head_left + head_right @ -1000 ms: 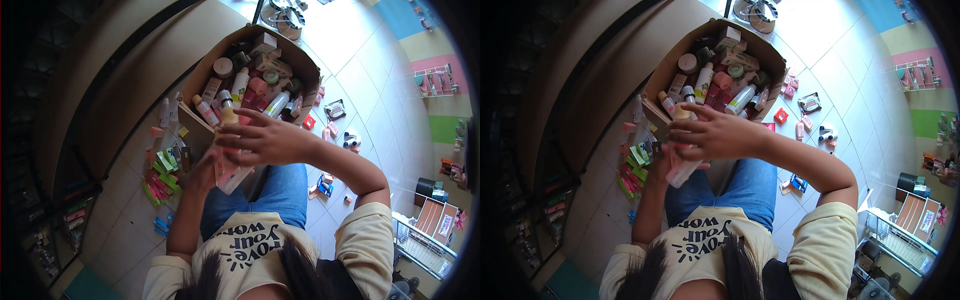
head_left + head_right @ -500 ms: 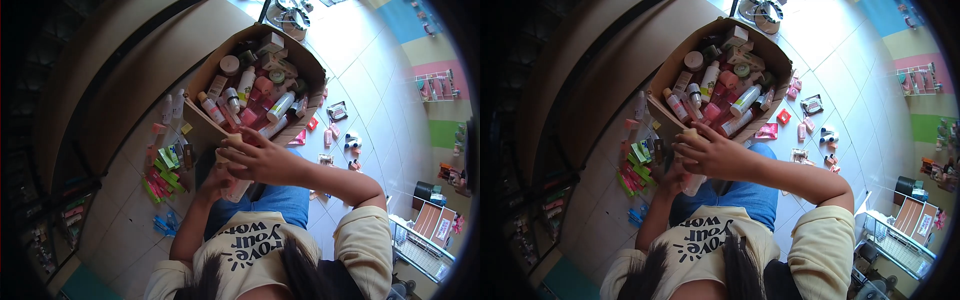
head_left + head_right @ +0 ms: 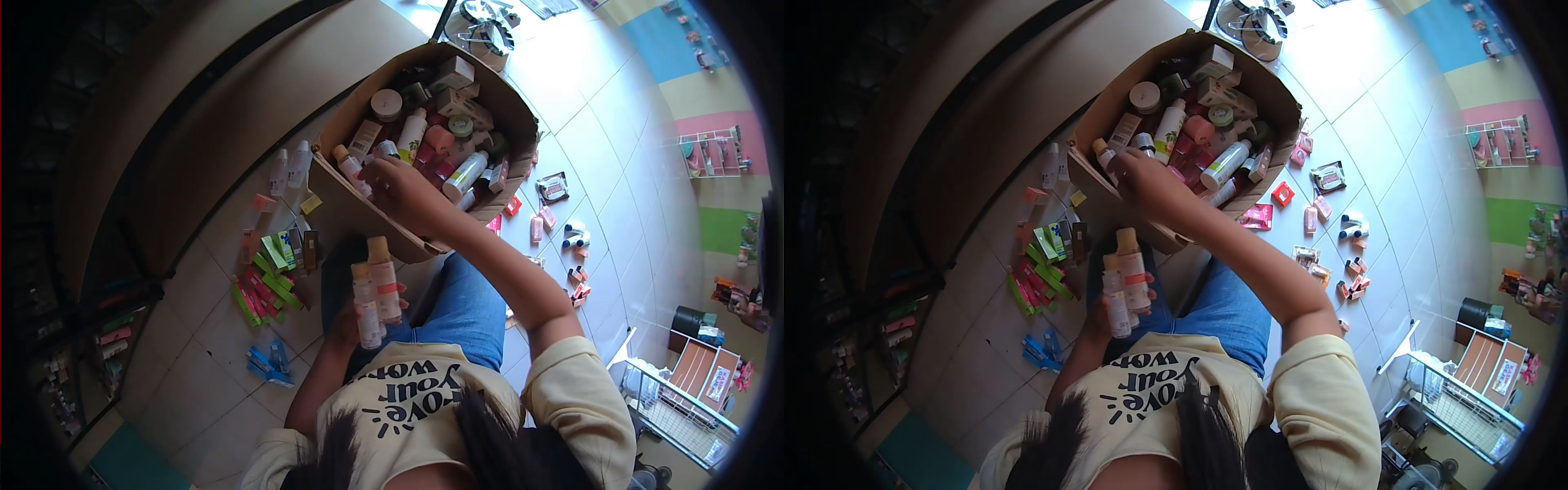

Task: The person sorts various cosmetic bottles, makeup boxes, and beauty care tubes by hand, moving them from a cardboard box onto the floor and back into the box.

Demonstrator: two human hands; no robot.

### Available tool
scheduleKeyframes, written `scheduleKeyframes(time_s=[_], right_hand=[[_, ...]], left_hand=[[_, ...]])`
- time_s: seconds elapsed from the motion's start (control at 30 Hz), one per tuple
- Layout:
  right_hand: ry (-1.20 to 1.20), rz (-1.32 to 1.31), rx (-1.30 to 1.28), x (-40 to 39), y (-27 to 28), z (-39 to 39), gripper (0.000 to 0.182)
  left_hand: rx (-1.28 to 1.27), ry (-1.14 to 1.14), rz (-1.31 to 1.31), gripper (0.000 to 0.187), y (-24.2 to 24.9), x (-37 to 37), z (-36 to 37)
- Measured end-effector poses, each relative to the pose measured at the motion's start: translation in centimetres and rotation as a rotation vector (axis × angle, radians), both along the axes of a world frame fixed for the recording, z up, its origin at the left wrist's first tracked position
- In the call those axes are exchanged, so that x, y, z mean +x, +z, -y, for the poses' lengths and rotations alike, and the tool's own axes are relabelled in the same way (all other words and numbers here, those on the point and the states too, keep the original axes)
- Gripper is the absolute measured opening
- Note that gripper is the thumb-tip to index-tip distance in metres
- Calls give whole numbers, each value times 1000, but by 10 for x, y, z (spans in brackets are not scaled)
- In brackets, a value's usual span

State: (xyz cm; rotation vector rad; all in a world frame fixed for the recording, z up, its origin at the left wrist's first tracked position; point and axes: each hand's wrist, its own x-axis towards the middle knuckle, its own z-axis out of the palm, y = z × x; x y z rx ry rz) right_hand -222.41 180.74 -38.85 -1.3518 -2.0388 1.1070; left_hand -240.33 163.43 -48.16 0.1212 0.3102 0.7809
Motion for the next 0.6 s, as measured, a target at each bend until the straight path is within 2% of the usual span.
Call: scheduleKeyframes(time_s=[0.07, 0.17, 0.27, 0.37, 0.4, 0.5, 0.53, 0.6], right_hand=[[-41, 285, 85, -1, -55, -22, 25], [-201, 481, 181, -23, -68, -30, 29], [-208, 654, 38, -45, -70, -42, 44], [-177, 662, -27, -44, -73, -52, 44], [-88, 719, -75, -41, -75, -60, 52], [-10, 592, -410, -29, -56, -78, 61], [-123, 258, -466, -13, -72, -78, 60], [-245, -296, -510, 0, -53, -56, 51]], left_hand=[[6, 39, 28, 98, -6, -9, 0], [60, 66, 7, 101, -6, -23, -3], [96, 94, -23, 103, -6, -32, -6], [129, 84, -50, 102, -5, -38, -11], [139, 94, -52, 101, -4, -39, -13], [159, 126, -41, 100, -3, -45, -14], [162, 143, -23, 100, -4, -47, -14], [160, 187, -1, 98, -3, -54, -13]])
